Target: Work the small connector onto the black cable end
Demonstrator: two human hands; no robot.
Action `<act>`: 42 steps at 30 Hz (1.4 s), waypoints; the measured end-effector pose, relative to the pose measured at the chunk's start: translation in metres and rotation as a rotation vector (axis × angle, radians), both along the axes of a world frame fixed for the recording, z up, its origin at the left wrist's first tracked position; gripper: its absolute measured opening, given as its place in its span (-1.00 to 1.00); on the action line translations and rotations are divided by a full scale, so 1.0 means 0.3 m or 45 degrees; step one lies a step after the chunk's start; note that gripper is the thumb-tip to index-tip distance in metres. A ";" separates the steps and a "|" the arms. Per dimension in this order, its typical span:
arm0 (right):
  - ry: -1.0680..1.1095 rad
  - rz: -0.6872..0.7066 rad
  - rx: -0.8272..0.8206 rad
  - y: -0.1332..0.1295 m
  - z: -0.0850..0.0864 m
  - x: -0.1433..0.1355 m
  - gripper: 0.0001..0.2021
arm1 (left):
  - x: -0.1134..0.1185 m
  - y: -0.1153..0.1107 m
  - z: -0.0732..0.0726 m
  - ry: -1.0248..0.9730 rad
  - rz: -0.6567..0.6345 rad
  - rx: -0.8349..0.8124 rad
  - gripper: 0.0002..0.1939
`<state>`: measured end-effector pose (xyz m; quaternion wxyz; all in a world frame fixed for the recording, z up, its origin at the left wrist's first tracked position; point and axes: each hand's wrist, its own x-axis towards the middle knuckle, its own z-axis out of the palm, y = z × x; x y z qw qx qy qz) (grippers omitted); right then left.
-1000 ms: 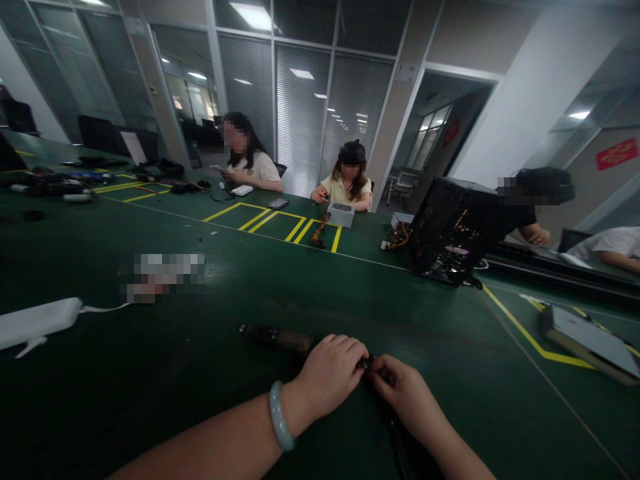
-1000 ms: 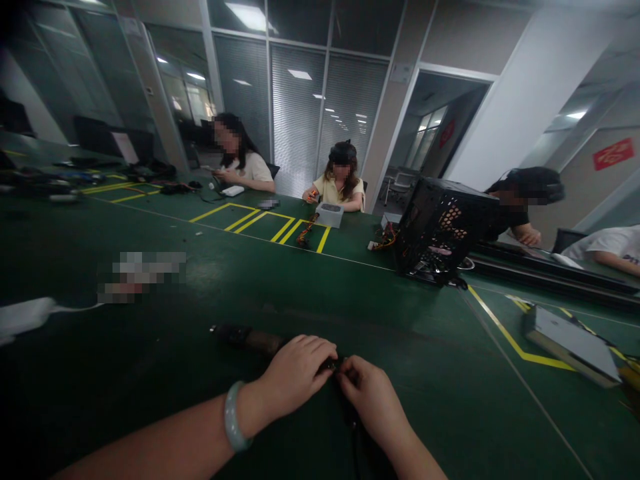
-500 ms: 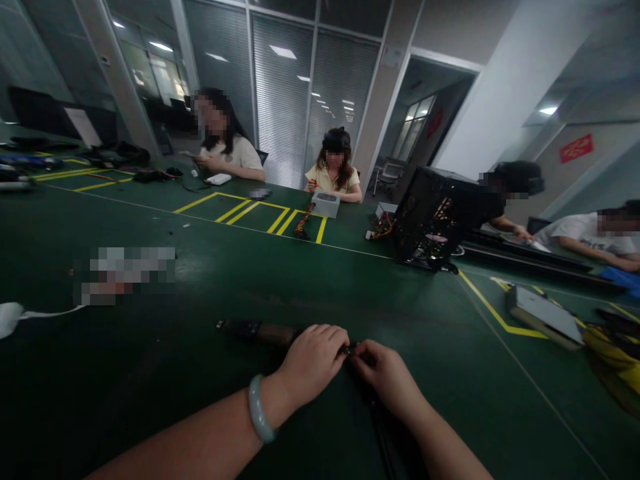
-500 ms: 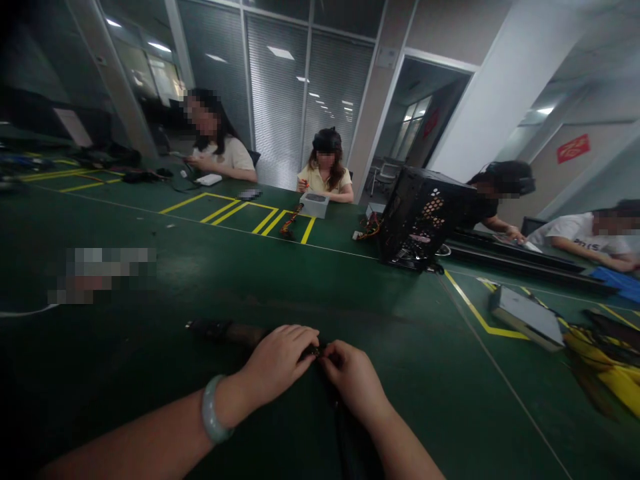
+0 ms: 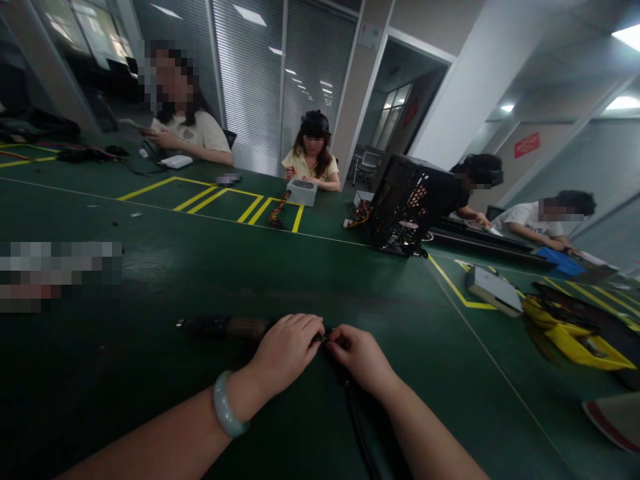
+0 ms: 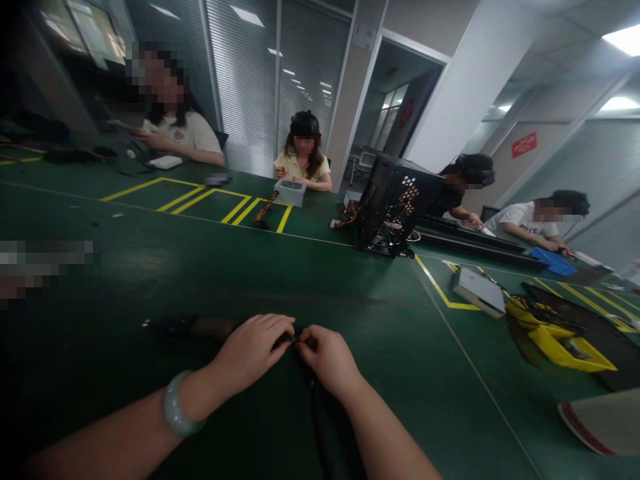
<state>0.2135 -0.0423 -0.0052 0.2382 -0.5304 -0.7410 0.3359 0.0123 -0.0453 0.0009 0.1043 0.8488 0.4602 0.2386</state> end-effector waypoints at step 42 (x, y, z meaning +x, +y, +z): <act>-0.009 0.022 -0.027 0.006 -0.004 -0.001 -0.92 | 0.005 -0.005 0.011 0.010 -0.008 0.003 -0.88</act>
